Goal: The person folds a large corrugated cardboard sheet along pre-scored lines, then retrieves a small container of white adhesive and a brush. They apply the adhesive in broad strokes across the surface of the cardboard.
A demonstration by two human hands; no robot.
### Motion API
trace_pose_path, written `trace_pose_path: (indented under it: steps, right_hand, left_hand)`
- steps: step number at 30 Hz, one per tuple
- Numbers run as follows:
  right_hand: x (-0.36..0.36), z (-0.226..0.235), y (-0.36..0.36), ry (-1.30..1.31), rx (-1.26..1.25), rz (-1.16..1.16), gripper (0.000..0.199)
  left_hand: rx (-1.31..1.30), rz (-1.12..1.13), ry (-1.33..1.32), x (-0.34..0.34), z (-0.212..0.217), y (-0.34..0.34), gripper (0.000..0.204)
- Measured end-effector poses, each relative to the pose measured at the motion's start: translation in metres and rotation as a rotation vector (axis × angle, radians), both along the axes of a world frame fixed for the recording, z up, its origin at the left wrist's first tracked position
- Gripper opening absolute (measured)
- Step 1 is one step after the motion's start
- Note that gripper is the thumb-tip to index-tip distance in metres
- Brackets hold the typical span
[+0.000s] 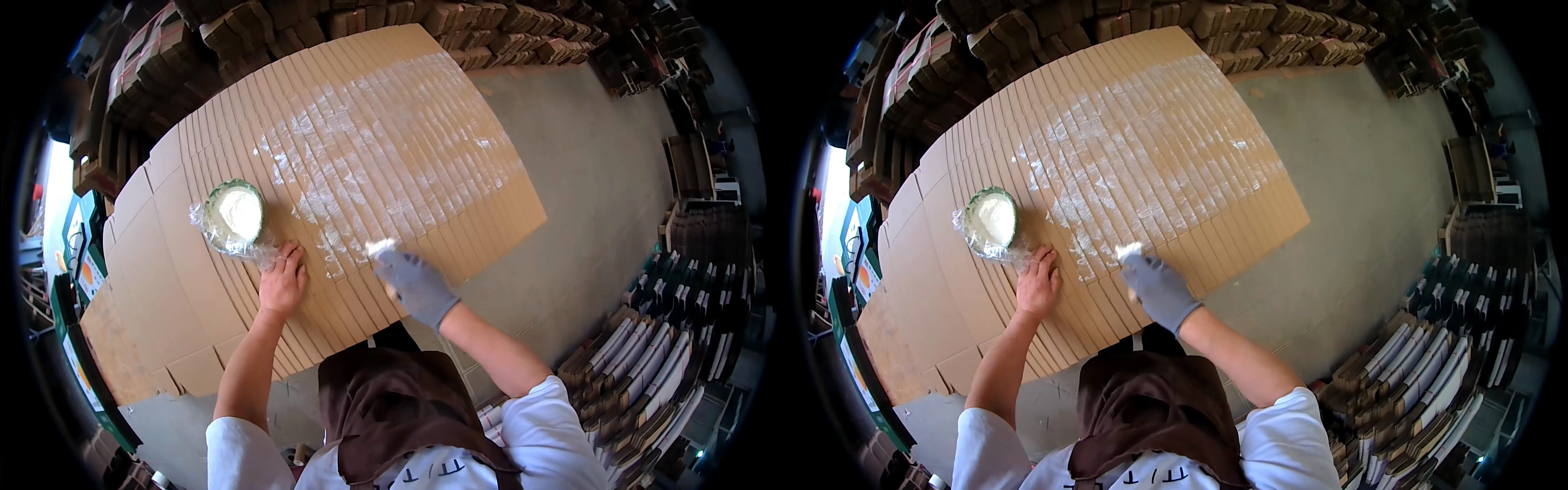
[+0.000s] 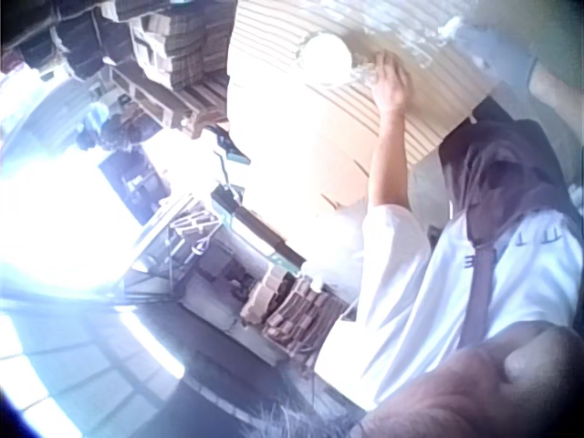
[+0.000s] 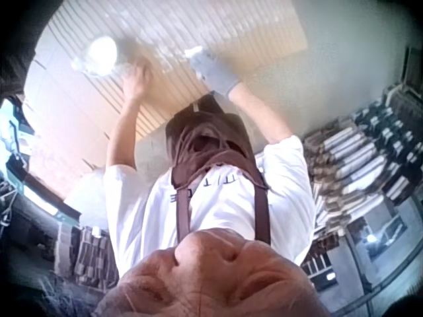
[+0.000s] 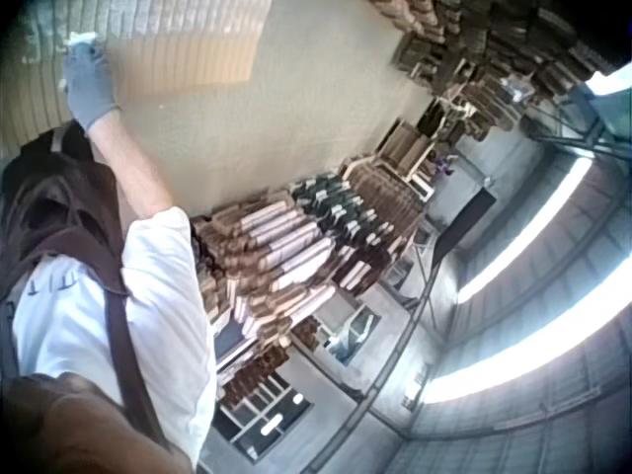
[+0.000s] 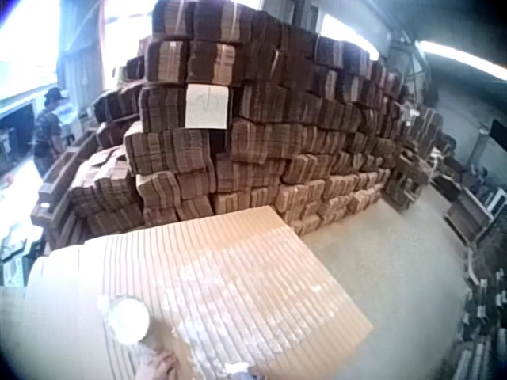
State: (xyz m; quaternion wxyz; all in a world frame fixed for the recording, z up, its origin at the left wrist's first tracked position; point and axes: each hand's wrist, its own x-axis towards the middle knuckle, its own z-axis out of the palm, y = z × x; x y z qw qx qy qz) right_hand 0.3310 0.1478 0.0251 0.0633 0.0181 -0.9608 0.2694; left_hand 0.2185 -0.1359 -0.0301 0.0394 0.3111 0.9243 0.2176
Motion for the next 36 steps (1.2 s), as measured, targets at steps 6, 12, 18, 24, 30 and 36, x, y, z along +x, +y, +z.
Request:
trace_pose_path:
  steps: [6,12,18,24,30,36]
  right_hand:
    - [-0.001,0.015,0.057,-0.256,0.003,-0.172,0.021]
    - [-0.010,-0.005,0.062,-0.330,-0.094,-0.291,0.019]
    - [-0.053,-0.010,-0.010,-0.074,-0.001,-0.200,0.013]
    - [-0.099,0.000,-0.010,-0.123,-0.460,-0.451,0.012]
    - [-0.085,-0.032,-0.033,0.033,-0.021,-0.118,0.028]
    - [-0.106,-0.009,0.062,-0.277,-0.195,-0.574,0.030]
  left_hand:
    - [0.009,-0.012,0.042,-0.001,-0.002,-0.003,0.039]
    - [0.009,-0.013,0.030,-0.003,-0.004,-0.005,0.040]
    - [-0.009,-0.033,-0.051,-0.007,0.000,-0.005,0.039]
    - [0.071,-0.042,-0.057,-0.006,-0.007,-0.006,0.040]
    - [0.000,-0.053,-0.030,-0.005,-0.006,-0.005,0.041]
    - [0.005,-0.071,-0.010,-0.006,-0.009,-0.006,0.043]
